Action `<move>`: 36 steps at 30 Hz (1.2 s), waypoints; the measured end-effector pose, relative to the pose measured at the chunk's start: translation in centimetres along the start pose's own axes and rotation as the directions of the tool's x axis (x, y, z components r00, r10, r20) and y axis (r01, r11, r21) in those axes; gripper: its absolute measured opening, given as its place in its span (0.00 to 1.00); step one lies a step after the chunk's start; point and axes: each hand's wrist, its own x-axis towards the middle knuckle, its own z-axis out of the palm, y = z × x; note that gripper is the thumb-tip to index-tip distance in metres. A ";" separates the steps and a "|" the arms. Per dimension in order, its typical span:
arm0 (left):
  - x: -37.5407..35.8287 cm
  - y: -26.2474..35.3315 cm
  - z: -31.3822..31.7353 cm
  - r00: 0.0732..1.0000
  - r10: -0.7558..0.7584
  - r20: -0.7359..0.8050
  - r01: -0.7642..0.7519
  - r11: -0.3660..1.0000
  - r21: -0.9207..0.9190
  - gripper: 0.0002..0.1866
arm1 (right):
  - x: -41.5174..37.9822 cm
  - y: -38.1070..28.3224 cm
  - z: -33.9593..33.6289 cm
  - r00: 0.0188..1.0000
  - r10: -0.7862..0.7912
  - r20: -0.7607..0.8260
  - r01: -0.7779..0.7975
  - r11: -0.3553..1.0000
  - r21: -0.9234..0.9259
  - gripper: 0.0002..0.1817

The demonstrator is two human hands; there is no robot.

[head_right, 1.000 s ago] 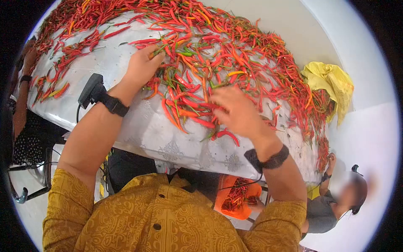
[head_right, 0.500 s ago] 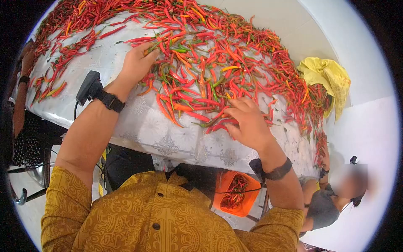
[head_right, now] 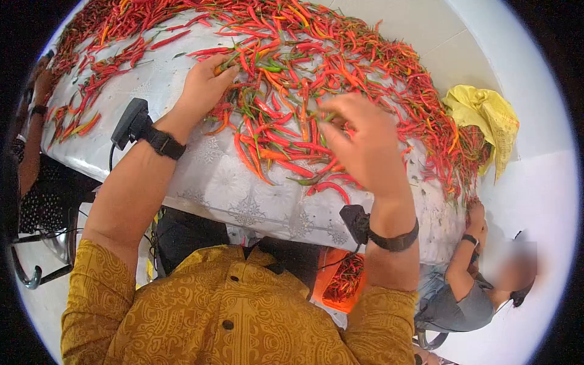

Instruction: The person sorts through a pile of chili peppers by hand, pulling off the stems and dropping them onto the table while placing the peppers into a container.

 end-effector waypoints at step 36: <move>-3.1 9.3 3.3 0.623 0.303 0.721 -0.497 0.866 0.065 0.12 | -5.1 9.4 -3.0 0.930 0.247 0.273 -0.280 0.956 0.087 0.14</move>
